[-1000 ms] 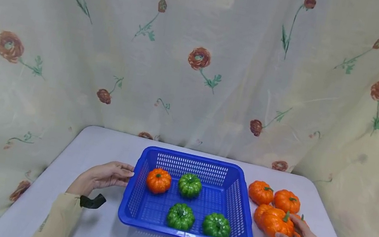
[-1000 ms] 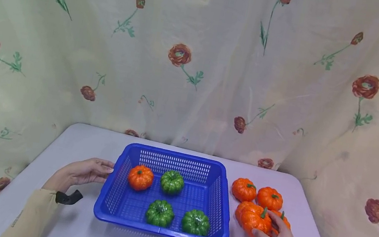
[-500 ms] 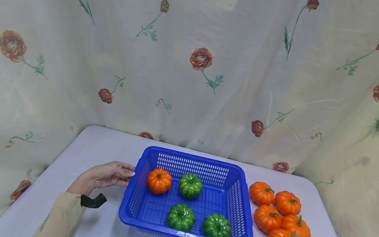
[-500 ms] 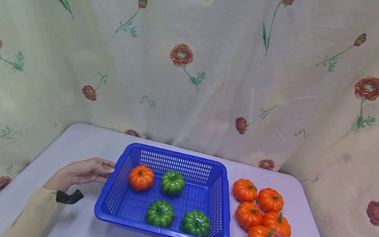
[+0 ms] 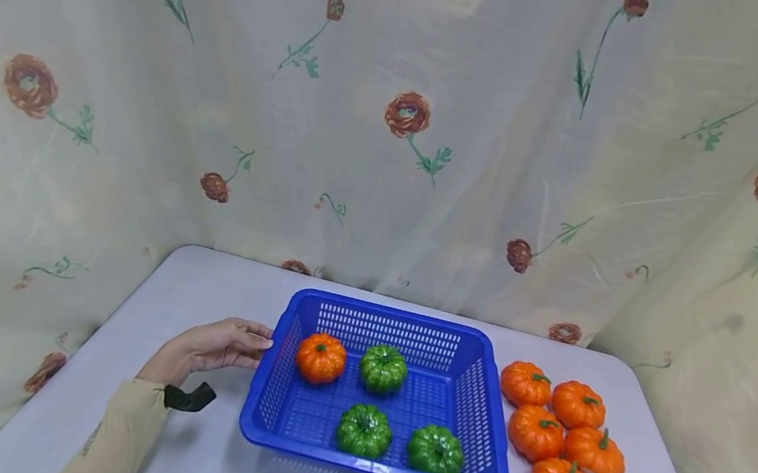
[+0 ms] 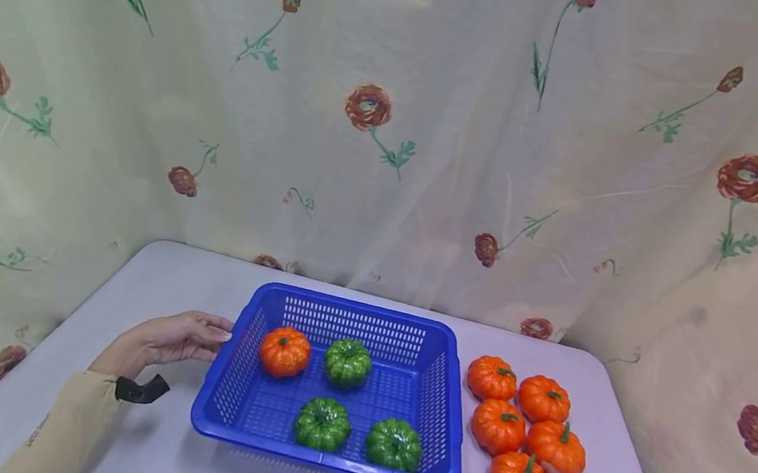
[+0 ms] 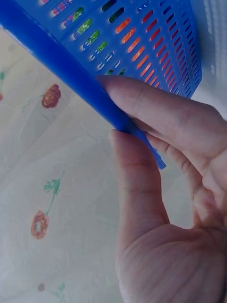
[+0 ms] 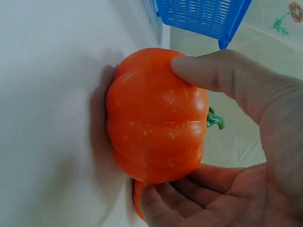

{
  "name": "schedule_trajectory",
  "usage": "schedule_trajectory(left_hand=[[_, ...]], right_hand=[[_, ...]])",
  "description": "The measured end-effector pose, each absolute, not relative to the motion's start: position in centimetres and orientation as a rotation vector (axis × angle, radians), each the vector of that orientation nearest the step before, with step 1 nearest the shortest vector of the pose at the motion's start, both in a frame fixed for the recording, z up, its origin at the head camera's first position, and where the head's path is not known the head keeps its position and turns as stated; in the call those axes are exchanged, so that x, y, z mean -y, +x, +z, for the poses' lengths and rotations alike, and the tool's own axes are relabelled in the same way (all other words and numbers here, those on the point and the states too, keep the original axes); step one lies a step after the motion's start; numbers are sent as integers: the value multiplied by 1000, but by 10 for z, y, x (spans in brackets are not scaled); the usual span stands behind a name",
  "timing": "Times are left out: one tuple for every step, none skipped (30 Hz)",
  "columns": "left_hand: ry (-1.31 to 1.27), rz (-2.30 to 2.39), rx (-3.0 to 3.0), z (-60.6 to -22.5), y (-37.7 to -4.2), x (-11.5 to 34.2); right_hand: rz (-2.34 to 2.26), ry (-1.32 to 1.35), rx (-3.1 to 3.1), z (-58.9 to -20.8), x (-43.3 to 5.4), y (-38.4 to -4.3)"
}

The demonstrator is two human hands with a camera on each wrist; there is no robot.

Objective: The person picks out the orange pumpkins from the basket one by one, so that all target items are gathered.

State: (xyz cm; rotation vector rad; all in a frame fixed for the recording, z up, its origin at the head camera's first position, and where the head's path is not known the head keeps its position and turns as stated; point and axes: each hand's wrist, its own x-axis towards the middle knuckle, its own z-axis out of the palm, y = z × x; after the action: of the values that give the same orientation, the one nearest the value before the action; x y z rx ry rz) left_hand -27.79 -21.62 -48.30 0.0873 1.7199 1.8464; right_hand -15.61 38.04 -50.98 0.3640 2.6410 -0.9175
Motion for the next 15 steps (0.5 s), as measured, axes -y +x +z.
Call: schedule_trajectory(left_hand=[[89, 1847, -1720, -483, -278, 216], [92, 1846, -1721, -483, -278, 215], [91, 1847, -1720, -483, -278, 215], [91, 1846, -1718, -483, -278, 215], [86, 1847, -1718, -483, -279, 215], [85, 1845, -1719, -483, -279, 215], [77, 1847, -1719, -483, -279, 215], [73, 1847, -1722, -483, -279, 215], [73, 1845, -1725, -484, -279, 215], [70, 1845, -1728, -484, -280, 215], [66, 1847, -1732, -484, -280, 216], [73, 1844, -1734, -484, -280, 216], [76, 1845, -1735, -485, -280, 216], [82, 1843, -1736, -485, -280, 216], [86, 1843, -1735, -485, -280, 216]], right_hand=[[-916, 373, -2633, -509, -380, -156], [-916, 380, -2630, -507, -379, -156], [-918, 382, -2632, -505, -378, -156], [-921, 390, -2631, -502, -377, -156], [-922, 385, -2642, -499, -376, -156], [-925, 368, -2661, -496, -375, -156], [-933, 357, -2676, -491, -373, -157], [-946, 347, -2694, -487, -371, -158], [-962, 336, -2707, -482, -369, -160], [-970, 322, -2725, -477, -367, -161], [-981, 288, -2752, -473, -365, -162], [-996, 253, -2779, -469, -363, -164], [-1006, 222, -2807, -465, -360, -165], [-1001, 186, -2836, -461, -357, -167], [-995, 153, -2858, -458, -354, -168]])
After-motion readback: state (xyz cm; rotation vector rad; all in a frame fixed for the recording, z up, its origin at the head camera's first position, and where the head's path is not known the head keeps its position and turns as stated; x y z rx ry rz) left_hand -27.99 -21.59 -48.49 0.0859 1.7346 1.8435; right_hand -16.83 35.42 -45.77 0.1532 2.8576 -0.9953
